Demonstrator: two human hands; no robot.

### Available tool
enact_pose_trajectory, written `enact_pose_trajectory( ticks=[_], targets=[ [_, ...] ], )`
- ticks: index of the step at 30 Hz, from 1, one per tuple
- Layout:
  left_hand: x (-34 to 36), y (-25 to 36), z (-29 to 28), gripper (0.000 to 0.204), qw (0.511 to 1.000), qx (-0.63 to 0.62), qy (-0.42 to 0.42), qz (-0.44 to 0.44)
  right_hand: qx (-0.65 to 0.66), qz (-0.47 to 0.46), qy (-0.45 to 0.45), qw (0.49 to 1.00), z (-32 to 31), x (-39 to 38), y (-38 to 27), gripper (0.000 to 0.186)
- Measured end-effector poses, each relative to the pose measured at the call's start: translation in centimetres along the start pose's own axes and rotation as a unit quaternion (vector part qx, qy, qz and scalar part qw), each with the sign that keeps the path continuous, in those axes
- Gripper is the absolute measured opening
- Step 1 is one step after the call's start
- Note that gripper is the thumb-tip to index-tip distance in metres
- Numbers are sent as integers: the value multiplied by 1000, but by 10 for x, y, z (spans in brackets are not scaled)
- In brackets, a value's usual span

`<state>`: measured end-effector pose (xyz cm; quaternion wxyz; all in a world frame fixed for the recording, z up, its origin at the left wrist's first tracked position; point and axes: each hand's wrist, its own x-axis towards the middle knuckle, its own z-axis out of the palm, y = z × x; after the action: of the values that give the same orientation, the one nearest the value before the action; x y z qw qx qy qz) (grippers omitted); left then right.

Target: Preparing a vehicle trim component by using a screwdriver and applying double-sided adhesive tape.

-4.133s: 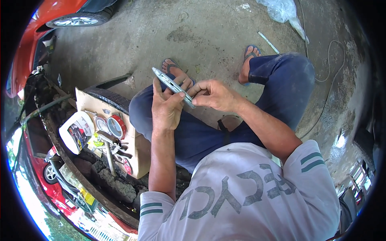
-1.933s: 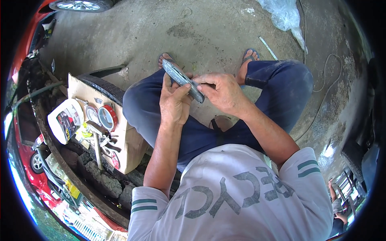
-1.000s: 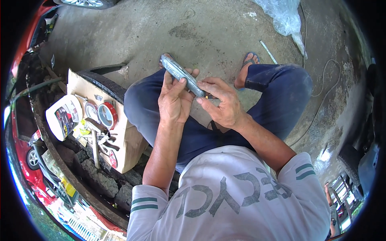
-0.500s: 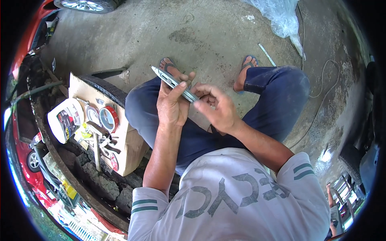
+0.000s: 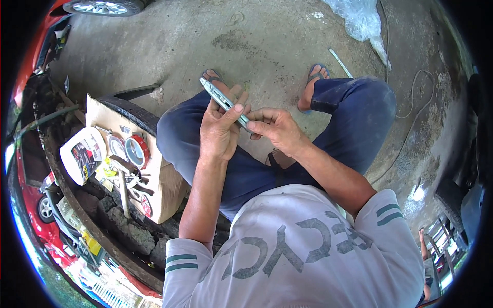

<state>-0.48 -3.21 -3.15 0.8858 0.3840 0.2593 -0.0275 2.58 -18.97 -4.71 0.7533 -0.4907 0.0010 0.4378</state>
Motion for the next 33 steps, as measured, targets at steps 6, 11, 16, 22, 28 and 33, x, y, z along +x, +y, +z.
enact_pose_trajectory(
  ticks=[6,11,16,22,28,33],
  targets=[
    [-3,-4,4,71,998,62,16,28,-122,-47,29,991,7,-3,-1,25],
    [-5,-6,11,63,993,74,70,67,-262,-113,54,957,14,-6,-18,28],
    [-6,-5,13,66,996,54,60,40,-394,-180,69,899,18,-8,-20,25],
    [-10,3,10,51,997,-61,35,18,-222,-111,85,965,11,-6,-9,22],
    [-10,1,5,38,999,-3,-34,16,-160,-104,107,976,10,-8,0,20],
    [-13,1,10,33,996,-54,-60,36,-163,-109,108,975,15,-12,-7,24]
  ],
)
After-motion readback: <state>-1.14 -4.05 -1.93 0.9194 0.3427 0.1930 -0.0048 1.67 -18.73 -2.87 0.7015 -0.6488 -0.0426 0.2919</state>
